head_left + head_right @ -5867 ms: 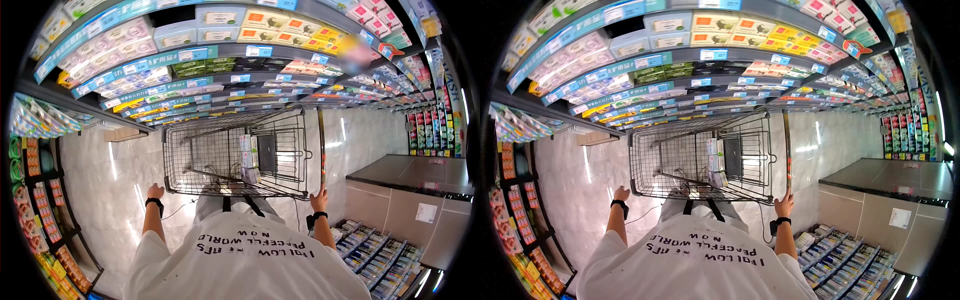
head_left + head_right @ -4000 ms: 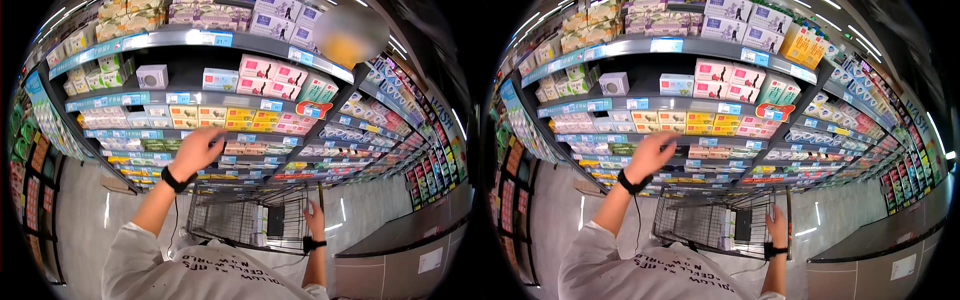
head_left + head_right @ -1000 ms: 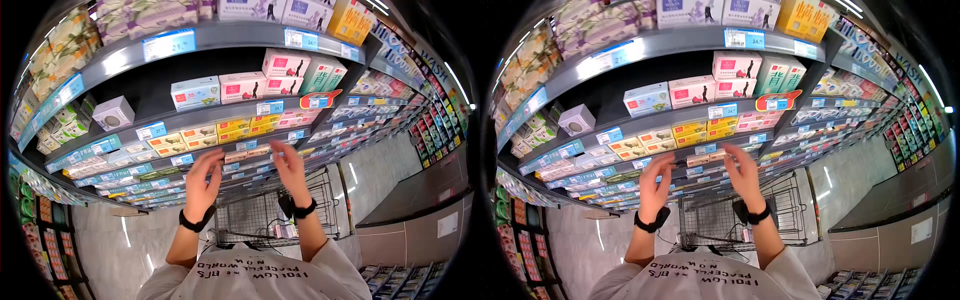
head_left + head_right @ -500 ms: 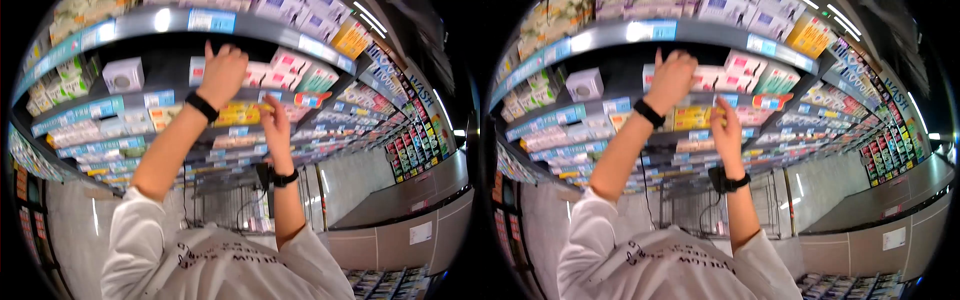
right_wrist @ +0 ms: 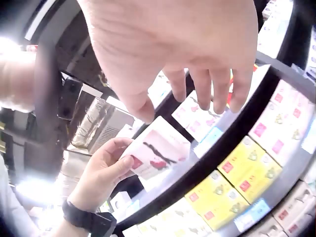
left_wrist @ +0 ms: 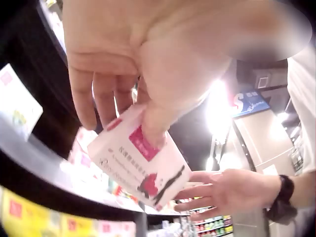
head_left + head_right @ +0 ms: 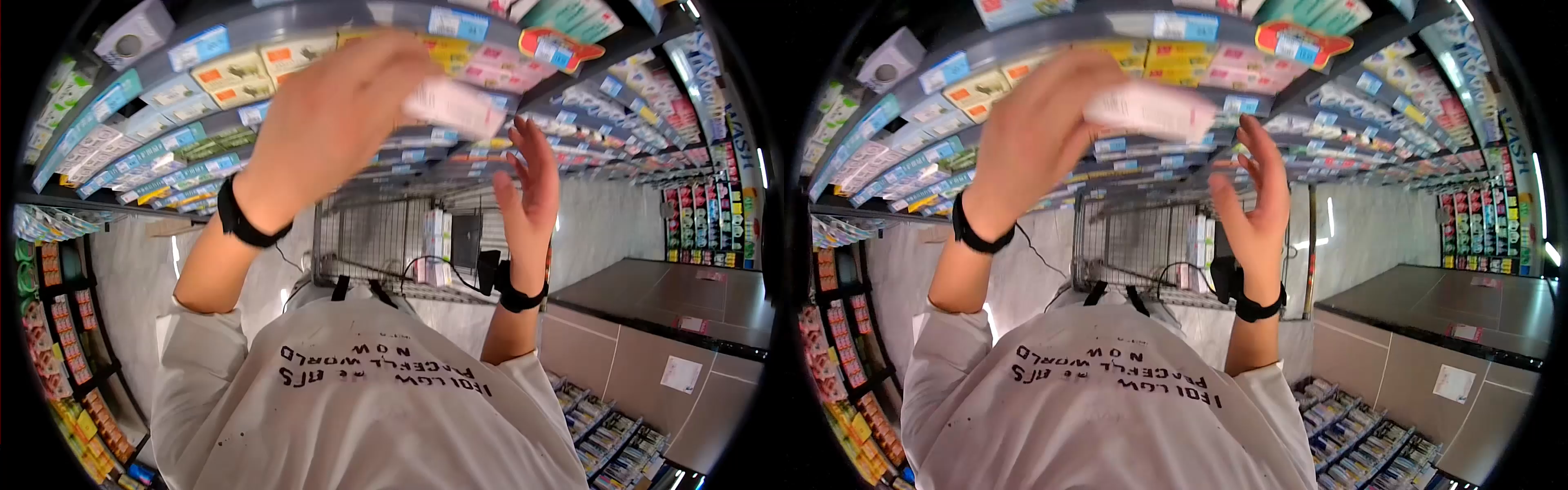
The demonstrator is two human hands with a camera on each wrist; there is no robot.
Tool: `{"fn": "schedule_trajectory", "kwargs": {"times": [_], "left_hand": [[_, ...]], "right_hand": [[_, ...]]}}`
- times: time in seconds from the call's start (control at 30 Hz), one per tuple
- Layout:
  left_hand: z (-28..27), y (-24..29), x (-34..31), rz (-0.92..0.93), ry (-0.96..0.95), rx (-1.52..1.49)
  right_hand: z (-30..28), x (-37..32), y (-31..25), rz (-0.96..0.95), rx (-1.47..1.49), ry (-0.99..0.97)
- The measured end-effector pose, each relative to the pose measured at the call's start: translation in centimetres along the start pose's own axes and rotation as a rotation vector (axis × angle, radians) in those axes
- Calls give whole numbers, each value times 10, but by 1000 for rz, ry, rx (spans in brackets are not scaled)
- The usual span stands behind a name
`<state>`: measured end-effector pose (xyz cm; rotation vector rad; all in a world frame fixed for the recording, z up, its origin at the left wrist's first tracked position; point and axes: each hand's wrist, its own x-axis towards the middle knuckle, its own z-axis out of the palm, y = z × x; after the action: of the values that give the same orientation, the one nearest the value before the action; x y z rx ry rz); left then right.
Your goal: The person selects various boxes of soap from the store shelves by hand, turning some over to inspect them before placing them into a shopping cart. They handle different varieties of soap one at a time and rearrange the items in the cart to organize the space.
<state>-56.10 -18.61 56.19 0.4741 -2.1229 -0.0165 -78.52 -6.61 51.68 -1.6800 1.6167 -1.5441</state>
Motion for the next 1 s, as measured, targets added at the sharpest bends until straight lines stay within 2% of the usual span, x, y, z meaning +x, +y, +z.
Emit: {"fn": "schedule_trajectory", "kwargs": {"times": [0.1, 0.13, 0.17, 0.23, 0.27, 0.3, 0.33, 0.37, 0.43, 0.5, 0.53, 0.57, 0.63, 0.67, 0.7, 0.77, 0.8, 0.83, 0.9, 0.93, 1.0], "left_hand": [[67, 30, -55, -27, -348, -202], [93, 40, -73, -91, -509, -271], [129, 48, -101, -89, -552, -308], [195, 60, -149, -139, -766, -443], [224, 67, -173, -187, -851, -507], [253, 73, -193, -245, -904, -523], [282, 80, -217, -306, -959, -544], [319, 87, -255, -305, -843, -535], [367, 108, -303, -674, -725, -519], [420, 112, -342, -1294, -1151, -677], [456, 119, -391, -1457, -1095, -853], [464, 124, -396, -1469, -1099, -845], [482, 141, -408, -2091, -778, -1219], [492, 143, -417, -2092, -897, -1172], [503, 151, -423, -2141, -930, -1108], [526, 160, -456, -2126, -1063, -1088], [533, 160, -468, -2141, -1124, -1157], [531, 169, -458, -2226, -973, -1021], [542, 180, -481, -2258, -944, -1052], [543, 181, -490, -2253, -948, -1059], [540, 172, -497, -2041, -1168, -1205]], "right_hand": [[-19, -43, 48, 13, -118, -272], [-18, -57, 66, 173, -102, -414], [-18, -78, 92, 287, -118, -515], [-12, -114, 143, 579, -179, -740], [-8, -148, 188, 592, -156, -653], [-8, -171, 224, 610, -137, -693], [-7, -192, 256, 590, -282, -664], [-7, -217, 289, 569, -427, -635], [-7, -271, 368, 677, -360, -490], [-4, -290, 406, 706, -423, -470], [1, -293, 416, 784, -363, -456], [6, -302, 431, 789, -352, -463], [16, -317, 462, 916, -481, -654], [24, -326, 476, 900, -470, -817], [27, -338, 485, 1105, -432, -806], [31, -366, 496, 1005, -512, -893], [33, -433, 554, 594, -603, -1177], [34, -424, 551, 597, -603, -1175], [33, -385, 515, 1187, -326, -907], [30, -373, 505, 1190, -331, -903], [27, -352, 490, 1264, -421, -984]]}}
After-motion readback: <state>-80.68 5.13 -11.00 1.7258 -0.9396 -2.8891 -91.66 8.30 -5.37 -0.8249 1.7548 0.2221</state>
